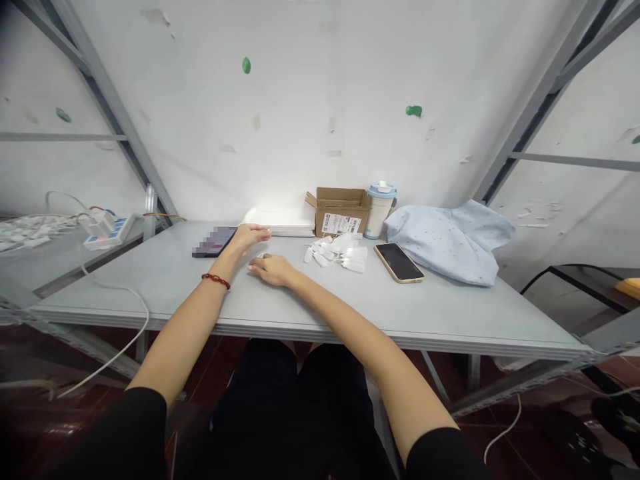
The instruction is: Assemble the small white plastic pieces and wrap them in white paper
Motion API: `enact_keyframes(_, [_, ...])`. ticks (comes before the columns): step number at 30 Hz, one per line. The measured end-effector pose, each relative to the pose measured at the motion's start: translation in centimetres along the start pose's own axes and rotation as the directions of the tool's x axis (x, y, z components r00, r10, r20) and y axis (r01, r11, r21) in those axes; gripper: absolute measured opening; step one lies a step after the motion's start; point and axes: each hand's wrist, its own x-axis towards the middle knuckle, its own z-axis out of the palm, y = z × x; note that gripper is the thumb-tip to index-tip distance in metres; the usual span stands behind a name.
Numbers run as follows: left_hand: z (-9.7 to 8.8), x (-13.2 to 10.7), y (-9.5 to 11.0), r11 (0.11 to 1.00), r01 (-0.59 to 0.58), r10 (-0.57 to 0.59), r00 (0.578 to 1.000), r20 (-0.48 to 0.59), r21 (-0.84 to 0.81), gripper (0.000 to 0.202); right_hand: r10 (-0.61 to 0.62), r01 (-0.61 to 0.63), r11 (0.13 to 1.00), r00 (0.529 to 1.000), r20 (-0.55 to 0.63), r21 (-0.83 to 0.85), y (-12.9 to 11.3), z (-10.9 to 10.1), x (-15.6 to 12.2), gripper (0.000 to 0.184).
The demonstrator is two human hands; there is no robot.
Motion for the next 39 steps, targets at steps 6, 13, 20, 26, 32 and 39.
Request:
enact_keyframes(6, [0.6,-1.1,1.1,0.993,0.017,-0.010,0.998,0.059,-0.113,0.022,0.068,-0.064,0.980,0.998,0.015,-0.187,2.6,-1.9,-2.7,0.032])
enact_keyframes(13, [1.0,-1.9,1.6,0.996,0.009,0.009,0.981,0.195,-0.089,0.020,0.114,-0.145,0.971,0.979,-0.166,-0.190,5.0,-2.7,-4.9,0.030])
enact_keyframes(20, [2.0,-1.8,1.1,0.992,0.076,-0.052,0.972,0.228,-0.101,0.022,0.267,-0.119,0.929,0.871,-0.413,0.349,6.0,-3.8,-5.1,0.015])
enact_keyframes(26, [3.2,-2.3,1.4,0.972,0.105,-0.036,0.951,0.307,-0.211,0.018,0.352,-0.004,0.683,0.878,-0.325,0.731,5.5,-4.2,-5.3,0.016])
enact_keyframes(32, [4.2,-2.9,1.7,0.948,0.069,0.013,0.967,0.254,-0.311,0.019,0.364,-0.008,0.545,0.903,-0.228,0.839,5.0,-4.6,-5.4,0.020])
enact_keyframes(39, [4.2,-3.1,1.7,0.946,0.072,0.040,0.941,0.335,-0.315,0.024,0.393,-0.041,0.491,0.902,-0.179,0.870,5.5,-4.5,-5.3,0.017])
